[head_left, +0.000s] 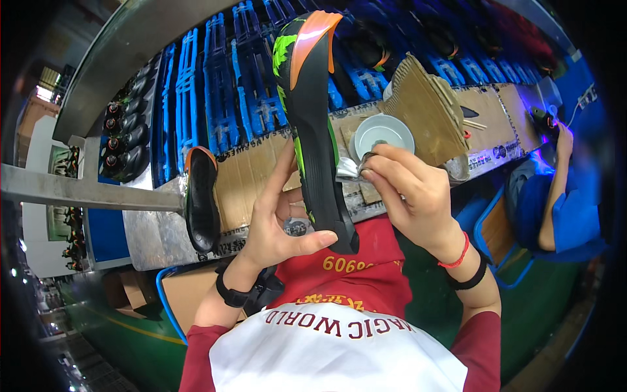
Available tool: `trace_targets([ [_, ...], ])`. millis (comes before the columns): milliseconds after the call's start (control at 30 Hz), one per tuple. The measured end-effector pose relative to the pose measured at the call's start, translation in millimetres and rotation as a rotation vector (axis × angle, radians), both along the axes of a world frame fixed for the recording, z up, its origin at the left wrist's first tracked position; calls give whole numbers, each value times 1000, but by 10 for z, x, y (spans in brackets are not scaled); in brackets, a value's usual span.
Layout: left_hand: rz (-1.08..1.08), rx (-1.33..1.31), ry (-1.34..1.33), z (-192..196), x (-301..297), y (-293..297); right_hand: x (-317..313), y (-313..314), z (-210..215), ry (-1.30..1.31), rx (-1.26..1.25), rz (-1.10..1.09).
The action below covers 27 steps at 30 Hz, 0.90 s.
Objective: The person picks up a shoe sole, dips a small tool into a bowl of liquid, and applies it to the side of the sole before placing it on a conveyor belt. They repeat this process multiple times with different shoe soles.
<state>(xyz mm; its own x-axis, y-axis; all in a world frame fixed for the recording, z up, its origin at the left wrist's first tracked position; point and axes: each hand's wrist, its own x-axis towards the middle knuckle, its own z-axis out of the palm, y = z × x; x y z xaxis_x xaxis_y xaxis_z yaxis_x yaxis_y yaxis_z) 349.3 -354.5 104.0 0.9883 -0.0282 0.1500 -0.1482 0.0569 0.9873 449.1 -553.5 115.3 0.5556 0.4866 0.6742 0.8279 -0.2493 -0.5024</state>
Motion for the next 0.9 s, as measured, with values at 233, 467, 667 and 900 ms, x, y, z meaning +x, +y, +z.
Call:
trace_targets([
  [233,-17,-49,25,-1,-12,-20,-15,7,73,-109,-122,-36],
  [467,-29,-76,49,18,-45,-40,-6,-36,103,-130,-95,5],
  [667,-15,-110,64,22,-22,-26,54,-69,79,-130,-168,89],
  [900,-4,-205,27,37,81,-98,135,-139,131,-179,-144,113],
])
